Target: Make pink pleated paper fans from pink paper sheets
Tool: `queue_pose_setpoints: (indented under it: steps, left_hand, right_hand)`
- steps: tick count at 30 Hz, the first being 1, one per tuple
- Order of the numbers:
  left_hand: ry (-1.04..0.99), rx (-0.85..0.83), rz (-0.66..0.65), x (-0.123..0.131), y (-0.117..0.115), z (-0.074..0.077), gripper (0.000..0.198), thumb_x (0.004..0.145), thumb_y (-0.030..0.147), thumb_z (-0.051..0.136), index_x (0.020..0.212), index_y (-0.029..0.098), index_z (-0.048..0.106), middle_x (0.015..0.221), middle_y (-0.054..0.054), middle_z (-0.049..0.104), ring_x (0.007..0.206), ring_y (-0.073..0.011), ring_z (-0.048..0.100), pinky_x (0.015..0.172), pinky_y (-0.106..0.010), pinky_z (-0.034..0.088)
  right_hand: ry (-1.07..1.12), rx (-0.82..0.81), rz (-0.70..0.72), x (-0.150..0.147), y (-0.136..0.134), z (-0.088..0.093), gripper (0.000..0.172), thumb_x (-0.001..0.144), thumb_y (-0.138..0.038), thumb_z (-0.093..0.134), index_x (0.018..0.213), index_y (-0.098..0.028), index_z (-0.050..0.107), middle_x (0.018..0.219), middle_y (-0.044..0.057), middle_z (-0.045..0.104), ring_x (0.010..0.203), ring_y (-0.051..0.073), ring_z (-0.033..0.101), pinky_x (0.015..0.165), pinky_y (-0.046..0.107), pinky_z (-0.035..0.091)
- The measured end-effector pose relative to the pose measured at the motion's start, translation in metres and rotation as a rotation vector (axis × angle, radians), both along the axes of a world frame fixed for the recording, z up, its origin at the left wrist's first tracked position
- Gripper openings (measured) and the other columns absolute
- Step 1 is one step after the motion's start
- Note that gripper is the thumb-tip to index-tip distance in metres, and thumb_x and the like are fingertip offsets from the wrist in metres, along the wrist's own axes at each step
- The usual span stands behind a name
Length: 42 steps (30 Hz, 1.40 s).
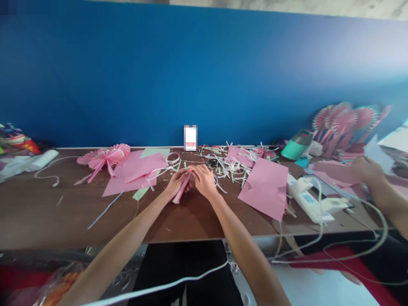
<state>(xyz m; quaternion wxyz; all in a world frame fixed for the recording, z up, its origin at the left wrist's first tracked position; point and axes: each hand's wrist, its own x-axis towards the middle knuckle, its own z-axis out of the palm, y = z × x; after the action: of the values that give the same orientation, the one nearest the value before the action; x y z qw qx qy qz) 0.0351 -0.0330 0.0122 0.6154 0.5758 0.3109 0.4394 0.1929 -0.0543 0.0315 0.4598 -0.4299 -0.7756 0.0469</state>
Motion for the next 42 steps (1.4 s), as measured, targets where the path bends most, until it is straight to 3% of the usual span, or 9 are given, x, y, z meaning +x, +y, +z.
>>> queue_pose_setpoints:
  steps: [8, 19, 26, 32, 42]
  left_hand:
    - [0.065, -0.008, -0.089, -0.008, 0.002, 0.006, 0.048, 0.082, 0.055, 0.057, 0.105, 0.012, 0.056, 0.062, -0.005, 0.066, 0.046, -0.0146, 0.061, 0.043, -0.022, 0.045]
    - [0.133, -0.019, -0.181, -0.016, 0.005, 0.005, 0.051, 0.085, 0.052, 0.055, 0.114, 0.01, 0.057, 0.068, -0.01, 0.069, 0.05, -0.0174, 0.064, 0.043, -0.022, 0.044]
    - [0.129, -0.029, -0.19, -0.017, 0.006, 0.004, 0.052, 0.085, 0.051, 0.056, 0.116, 0.009, 0.057, 0.067, -0.01, 0.069, 0.052, -0.0193, 0.065, 0.047, -0.025, 0.047]
    - [0.11, -0.036, -0.2, -0.017, 0.007, 0.002, 0.057, 0.082, 0.054, 0.059, 0.118, 0.01, 0.055, 0.067, -0.009, 0.069, 0.051, -0.0188, 0.065, 0.046, -0.025, 0.048]
    - [0.119, -0.067, -0.166, -0.015, 0.006, 0.005, 0.056, 0.082, 0.057, 0.058, 0.113, 0.01, 0.058, 0.068, -0.009, 0.07, 0.051, -0.0166, 0.065, 0.045, -0.022, 0.046]
  right_hand:
    - [-0.207, 0.139, -0.009, 0.012, 0.007, -0.005, 0.034, 0.092, -0.018, 0.05, 0.123, -0.027, 0.06, 0.1, 0.004, 0.069, 0.094, 0.022, 0.053, 0.084, 0.036, 0.045]
    - [-0.319, 0.119, 0.036, 0.014, 0.008, -0.008, 0.046, 0.087, -0.007, 0.049, 0.128, -0.026, 0.055, 0.098, 0.004, 0.068, 0.097, 0.022, 0.051, 0.084, 0.035, 0.042]
    - [-0.386, 0.104, 0.048, 0.01, 0.007, -0.006, 0.041, 0.086, -0.005, 0.048, 0.121, -0.024, 0.057, 0.099, 0.005, 0.065, 0.096, 0.022, 0.05, 0.083, 0.034, 0.04]
    - [-0.418, 0.083, 0.021, 0.007, 0.004, -0.006, 0.04, 0.084, -0.003, 0.048, 0.117, -0.022, 0.058, 0.101, 0.006, 0.063, 0.097, 0.023, 0.049, 0.083, 0.034, 0.04]
    - [-0.301, 0.086, 0.016, 0.007, 0.009, -0.011, 0.041, 0.09, -0.009, 0.046, 0.127, -0.024, 0.054, 0.102, 0.006, 0.066, 0.099, 0.022, 0.052, 0.085, 0.034, 0.042]
